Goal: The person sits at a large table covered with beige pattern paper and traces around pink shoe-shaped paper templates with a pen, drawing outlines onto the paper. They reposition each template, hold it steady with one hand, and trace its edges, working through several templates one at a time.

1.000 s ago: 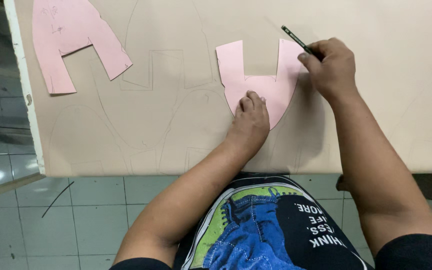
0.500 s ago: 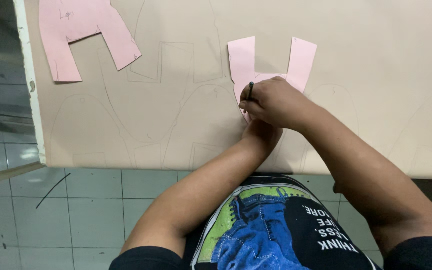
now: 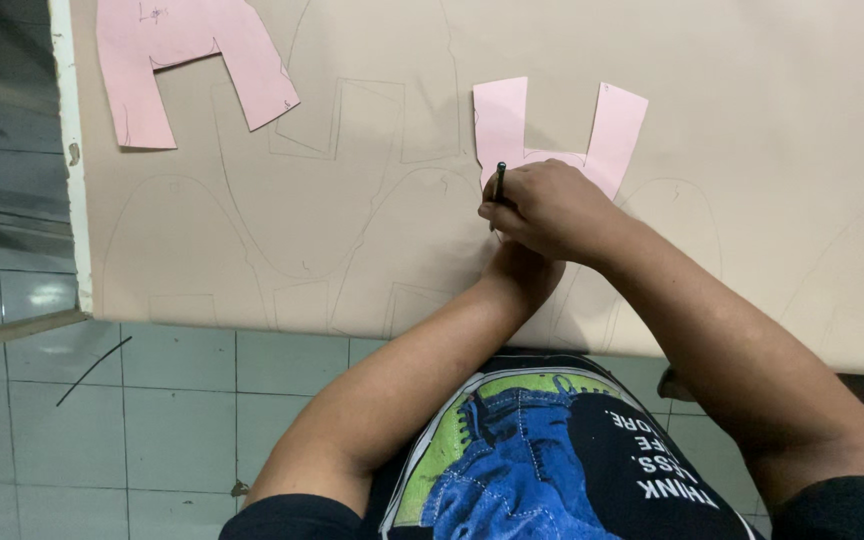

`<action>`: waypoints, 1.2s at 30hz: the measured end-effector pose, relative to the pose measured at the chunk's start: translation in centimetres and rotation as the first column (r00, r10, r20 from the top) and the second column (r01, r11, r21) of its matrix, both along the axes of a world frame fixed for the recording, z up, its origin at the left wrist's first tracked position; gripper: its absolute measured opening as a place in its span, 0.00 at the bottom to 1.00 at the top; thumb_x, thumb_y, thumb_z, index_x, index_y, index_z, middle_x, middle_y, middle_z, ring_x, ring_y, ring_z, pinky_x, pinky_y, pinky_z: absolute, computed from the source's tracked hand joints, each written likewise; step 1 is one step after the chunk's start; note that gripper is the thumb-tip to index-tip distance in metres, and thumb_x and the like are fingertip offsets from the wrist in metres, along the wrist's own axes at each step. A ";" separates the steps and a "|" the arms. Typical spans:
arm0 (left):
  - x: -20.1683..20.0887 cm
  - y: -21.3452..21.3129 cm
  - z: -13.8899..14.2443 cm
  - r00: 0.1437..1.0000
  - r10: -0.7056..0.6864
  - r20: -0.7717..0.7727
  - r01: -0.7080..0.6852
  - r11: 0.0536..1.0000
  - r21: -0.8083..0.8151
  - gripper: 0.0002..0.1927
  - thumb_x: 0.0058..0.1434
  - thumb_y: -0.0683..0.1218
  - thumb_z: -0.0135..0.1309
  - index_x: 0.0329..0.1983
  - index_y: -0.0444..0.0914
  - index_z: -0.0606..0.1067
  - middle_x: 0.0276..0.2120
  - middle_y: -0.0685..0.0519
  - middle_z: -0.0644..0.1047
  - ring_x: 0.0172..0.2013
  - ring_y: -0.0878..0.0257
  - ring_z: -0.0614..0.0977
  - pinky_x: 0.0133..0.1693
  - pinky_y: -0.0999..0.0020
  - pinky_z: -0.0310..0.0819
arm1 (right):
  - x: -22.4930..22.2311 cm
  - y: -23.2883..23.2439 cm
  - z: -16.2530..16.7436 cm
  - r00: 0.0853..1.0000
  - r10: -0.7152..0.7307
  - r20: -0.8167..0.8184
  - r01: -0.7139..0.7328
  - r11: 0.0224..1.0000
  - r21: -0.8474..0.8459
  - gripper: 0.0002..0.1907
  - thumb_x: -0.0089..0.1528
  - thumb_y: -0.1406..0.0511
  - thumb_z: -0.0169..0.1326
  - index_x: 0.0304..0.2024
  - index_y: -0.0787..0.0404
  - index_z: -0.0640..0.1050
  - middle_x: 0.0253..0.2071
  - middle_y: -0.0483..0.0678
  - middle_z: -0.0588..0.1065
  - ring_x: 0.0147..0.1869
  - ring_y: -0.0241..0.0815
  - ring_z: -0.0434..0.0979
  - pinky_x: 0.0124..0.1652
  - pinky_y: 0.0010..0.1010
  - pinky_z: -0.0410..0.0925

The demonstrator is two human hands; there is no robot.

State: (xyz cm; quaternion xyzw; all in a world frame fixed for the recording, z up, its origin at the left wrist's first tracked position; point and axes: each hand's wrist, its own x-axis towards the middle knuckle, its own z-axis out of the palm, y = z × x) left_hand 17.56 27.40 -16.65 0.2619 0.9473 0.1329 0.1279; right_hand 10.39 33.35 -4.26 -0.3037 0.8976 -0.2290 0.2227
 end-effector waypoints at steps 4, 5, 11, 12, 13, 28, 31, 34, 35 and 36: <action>0.2 0.2 -0.2 0.998 -0.033 -0.060 0.031 0.999 -0.040 0.26 0.63 0.43 0.42 0.64 0.31 0.65 0.64 0.35 0.65 0.63 0.42 0.67 0.61 0.40 0.59 | 0.1 -0.3 -0.3 1.000 0.027 0.010 -0.028 0.997 0.069 0.12 0.62 0.57 0.56 0.35 0.59 0.81 0.30 0.54 0.79 0.37 0.57 0.79 0.40 0.47 0.71; 0.2 0.3 -0.2 0.997 -0.040 -0.063 0.036 0.998 -0.058 0.26 0.63 0.43 0.42 0.64 0.32 0.66 0.64 0.36 0.65 0.63 0.42 0.68 0.61 0.40 0.60 | 0.2 -0.3 -0.5 0.999 0.026 0.029 -0.028 0.997 0.076 0.12 0.62 0.58 0.56 0.34 0.59 0.81 0.30 0.53 0.80 0.37 0.57 0.79 0.40 0.47 0.70; 0.3 -0.4 1.3 0.993 -0.103 -0.053 0.093 0.982 -0.166 0.22 0.67 0.43 0.43 0.62 0.28 0.69 0.61 0.35 0.70 0.61 0.43 0.73 0.62 0.43 0.63 | -1.0 0.0 -1.1 0.986 0.031 -0.167 -0.049 0.993 -0.107 0.09 0.63 0.60 0.58 0.35 0.60 0.81 0.30 0.53 0.79 0.37 0.56 0.79 0.41 0.45 0.71; 0.3 -0.5 1.9 0.990 -0.114 -0.087 0.094 0.975 -0.203 0.23 0.66 0.43 0.44 0.62 0.27 0.68 0.60 0.34 0.70 0.60 0.43 0.73 0.61 0.45 0.64 | -1.3 0.1 -1.2 0.984 0.012 -0.176 -0.033 0.993 -0.114 0.09 0.64 0.61 0.57 0.35 0.60 0.80 0.30 0.52 0.79 0.37 0.55 0.79 0.41 0.44 0.71; 0.2 -0.7 2.5 0.985 -0.125 -0.121 0.093 0.966 -0.241 0.24 0.64 0.43 0.45 0.61 0.25 0.68 0.60 0.33 0.69 0.58 0.43 0.73 0.60 0.46 0.64 | -1.7 0.1 -1.2 0.983 -0.006 -0.186 -0.017 0.992 -0.122 0.09 0.65 0.61 0.57 0.35 0.60 0.80 0.30 0.52 0.79 0.36 0.54 0.79 0.41 0.44 0.71; -4.0 -2.5 8.5 0.603 0.489 0.630 -0.725 0.666 0.178 0.30 0.71 0.54 0.36 0.75 0.46 0.53 0.67 0.40 0.58 0.62 0.44 0.68 0.59 0.55 0.67 | -7.7 -1.7 -1.8 0.931 -0.149 -0.334 0.088 0.978 -0.189 0.08 0.69 0.64 0.58 0.37 0.62 0.80 0.30 0.52 0.78 0.31 0.54 0.77 0.33 0.44 0.69; -4.6 -2.4 7.6 0.578 0.546 0.606 -0.801 0.521 0.295 0.28 0.74 0.53 0.34 0.74 0.39 0.55 0.69 0.42 0.62 0.65 0.44 0.67 0.63 0.55 0.64 | -9.3 -2.1 -1.7 0.937 -0.208 -0.282 0.159 0.969 -0.188 0.08 0.69 0.64 0.57 0.38 0.61 0.80 0.29 0.51 0.78 0.31 0.53 0.78 0.34 0.43 0.70; -4.5 -2.6 6.4 0.836 0.486 0.256 -0.532 0.832 0.157 0.29 0.67 0.45 0.41 0.71 0.32 0.59 0.73 0.41 0.59 0.66 0.44 0.67 0.65 0.60 0.64 | -9.6 -2.2 -1.7 0.932 -0.237 -0.273 0.174 0.956 -0.237 0.07 0.69 0.64 0.57 0.38 0.60 0.80 0.29 0.50 0.79 0.32 0.52 0.78 0.35 0.42 0.70; -4.4 -2.6 6.1 0.919 0.375 0.118 -0.380 0.925 0.016 0.31 0.63 0.42 0.45 0.70 0.29 0.60 0.75 0.40 0.57 0.66 0.45 0.67 0.65 0.62 0.65 | -9.5 -2.2 -1.7 0.929 -0.242 -0.279 0.167 0.949 -0.267 0.06 0.69 0.65 0.57 0.38 0.60 0.80 0.30 0.50 0.79 0.32 0.52 0.79 0.35 0.42 0.70; -4.4 -2.6 5.9 0.965 0.250 0.075 -0.240 0.962 -0.127 0.30 0.65 0.43 0.46 0.70 0.27 0.60 0.74 0.38 0.57 0.69 0.44 0.63 0.64 0.58 0.64 | -9.5 -2.3 -1.7 0.927 -0.241 -0.286 0.165 0.950 -0.267 0.06 0.69 0.65 0.57 0.38 0.61 0.80 0.30 0.50 0.79 0.33 0.52 0.79 0.35 0.42 0.70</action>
